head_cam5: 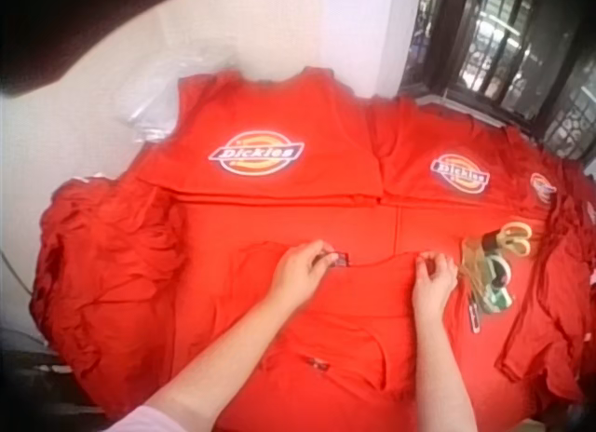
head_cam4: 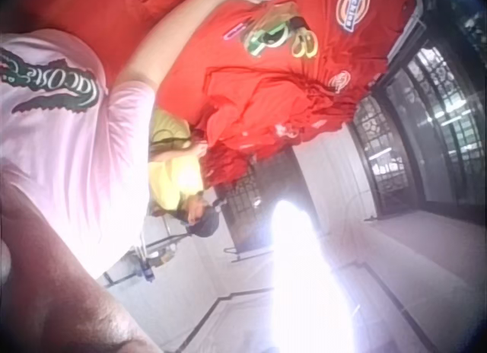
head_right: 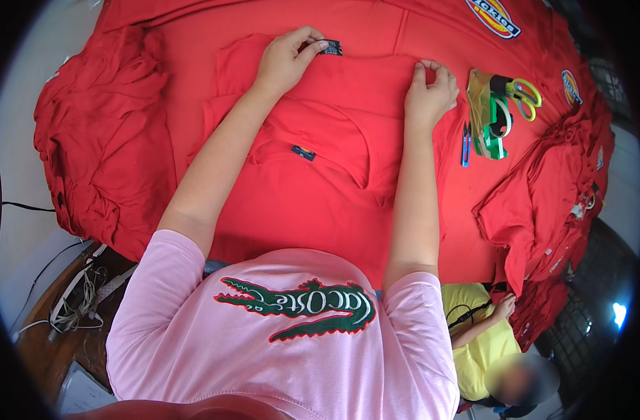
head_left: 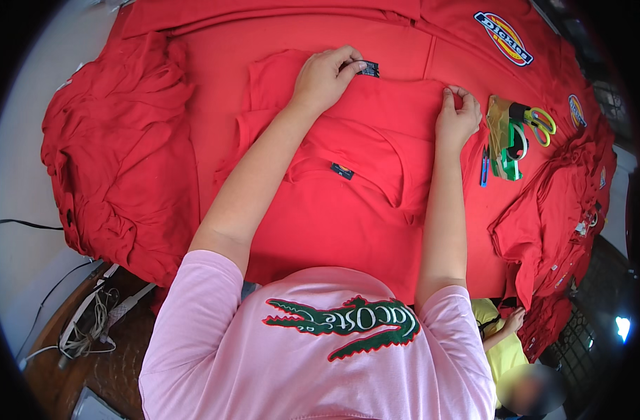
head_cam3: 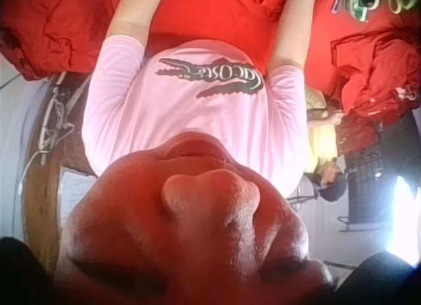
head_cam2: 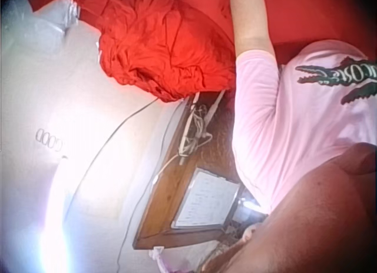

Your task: The person trims loose threads from red shirts using small snips and stacks them in a pile on a table.

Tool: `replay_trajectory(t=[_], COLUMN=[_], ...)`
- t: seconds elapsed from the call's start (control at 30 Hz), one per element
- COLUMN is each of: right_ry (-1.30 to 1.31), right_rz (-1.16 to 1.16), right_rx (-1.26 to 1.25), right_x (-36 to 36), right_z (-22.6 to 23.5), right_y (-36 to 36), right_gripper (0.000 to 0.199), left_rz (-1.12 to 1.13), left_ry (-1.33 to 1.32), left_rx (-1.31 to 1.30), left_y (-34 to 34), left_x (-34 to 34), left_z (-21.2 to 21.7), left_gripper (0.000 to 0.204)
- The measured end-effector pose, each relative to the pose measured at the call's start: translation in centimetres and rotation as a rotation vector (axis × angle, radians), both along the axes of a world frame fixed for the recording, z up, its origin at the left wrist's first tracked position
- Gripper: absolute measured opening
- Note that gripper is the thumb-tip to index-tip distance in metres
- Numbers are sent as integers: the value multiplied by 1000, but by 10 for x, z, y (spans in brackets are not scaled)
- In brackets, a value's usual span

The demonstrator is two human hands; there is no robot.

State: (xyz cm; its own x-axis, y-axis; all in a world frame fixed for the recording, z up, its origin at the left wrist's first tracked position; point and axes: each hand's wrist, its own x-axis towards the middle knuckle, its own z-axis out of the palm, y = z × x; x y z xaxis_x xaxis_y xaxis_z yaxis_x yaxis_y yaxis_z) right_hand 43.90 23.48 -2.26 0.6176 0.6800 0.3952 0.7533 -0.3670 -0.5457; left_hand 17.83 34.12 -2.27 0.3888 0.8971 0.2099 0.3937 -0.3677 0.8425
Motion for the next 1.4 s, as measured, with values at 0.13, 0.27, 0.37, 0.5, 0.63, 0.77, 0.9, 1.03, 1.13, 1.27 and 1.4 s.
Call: replay_trajectory(t=[0.13, 0.27, 0.37, 0.5, 0.63, 0.77, 0.9, 1.03, 1.13, 1.27, 1.4], right_ry=[147, 649, 729, 731, 749, 591, 271, 235, 227, 218, 286], right_rz=[65, 203, 325, 375, 364, 464, 447, 427, 453, 453, 373], right_rx=[216, 607, 625, 436, 145, -70, -129, -112, -98, -90, -77], right_x=[-7, -16, -14, -11, -7, -16, -35, -41, -37, -35, -29], right_z=[5, 22, 50, 86, 88, 59, 40, 41, 37, 35, 33], right_y=[-6, -22, -51, -106, -171, -222, -234, -228, -230, -229, -223], right_gripper=[15, 11, 12, 15, 11, 11, 18, 18, 17, 17, 11], left_rz=[18, -60, -170, -245, -180, -115, -30, 29, 40, 43, 79], left_ry=[20, 39, 73, 294, 456, 590, 512, 461, 440, 433, 332], left_rx=[84, 263, 328, 438, 628, 567, 520, 462, 462, 445, 379], left_y=[-2, -9, -22, -29, -57, -120, -175, -190, -189, -187, -184], left_x=[1, -6, -18, -55, -122, -189, -202, -199, -199, -201, -192], left_z=[5, 11, 32, 54, 76, 60, 37, 30, 27, 24, 43], left_gripper=[19, 17, 23, 33, 32, 28, 30, 30, 29, 28, 25])
